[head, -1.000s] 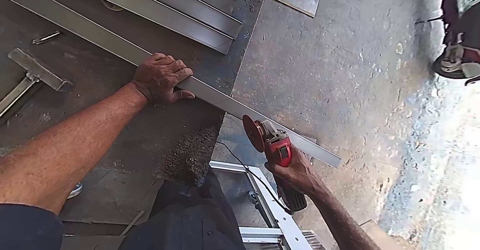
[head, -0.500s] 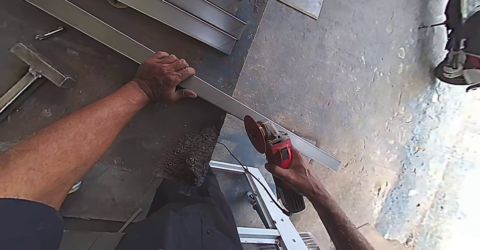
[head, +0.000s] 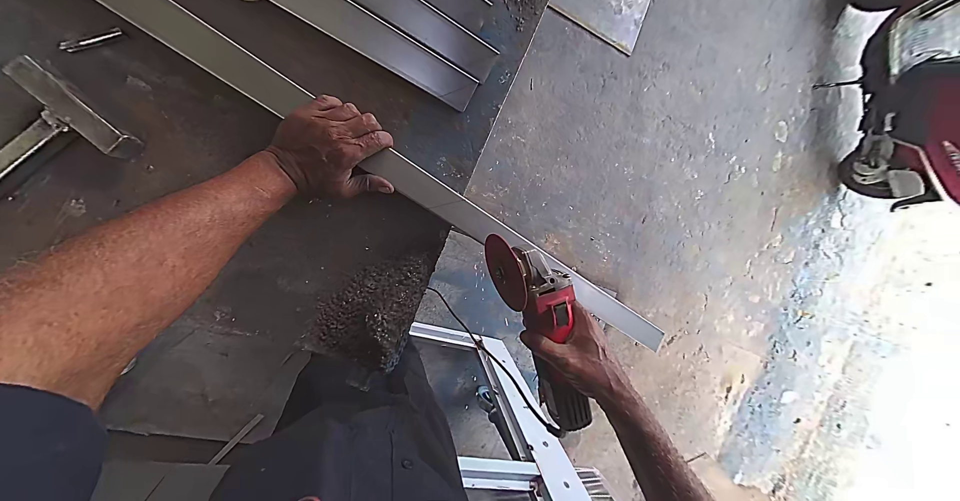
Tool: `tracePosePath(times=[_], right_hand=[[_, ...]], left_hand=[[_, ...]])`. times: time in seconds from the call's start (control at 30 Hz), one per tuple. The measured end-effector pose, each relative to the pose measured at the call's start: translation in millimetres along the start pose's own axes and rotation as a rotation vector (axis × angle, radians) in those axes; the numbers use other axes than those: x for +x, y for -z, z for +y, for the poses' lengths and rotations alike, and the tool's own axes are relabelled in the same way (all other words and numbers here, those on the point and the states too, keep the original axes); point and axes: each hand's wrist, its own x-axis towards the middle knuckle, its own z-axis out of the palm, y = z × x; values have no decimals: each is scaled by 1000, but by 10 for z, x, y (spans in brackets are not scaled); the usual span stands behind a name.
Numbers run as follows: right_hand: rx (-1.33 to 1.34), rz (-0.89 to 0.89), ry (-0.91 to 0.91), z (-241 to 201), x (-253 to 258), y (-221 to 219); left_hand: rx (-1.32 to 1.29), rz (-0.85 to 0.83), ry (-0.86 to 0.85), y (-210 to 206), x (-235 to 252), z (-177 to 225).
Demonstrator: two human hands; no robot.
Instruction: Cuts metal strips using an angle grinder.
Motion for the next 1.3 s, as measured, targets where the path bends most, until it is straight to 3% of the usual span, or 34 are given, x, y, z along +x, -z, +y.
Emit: tracePosePath(times=[1.3], right_hand=[[-111, 66, -5, -42, 34, -88]], left_hand=[[-35, -41, -2, 23, 22, 5]])
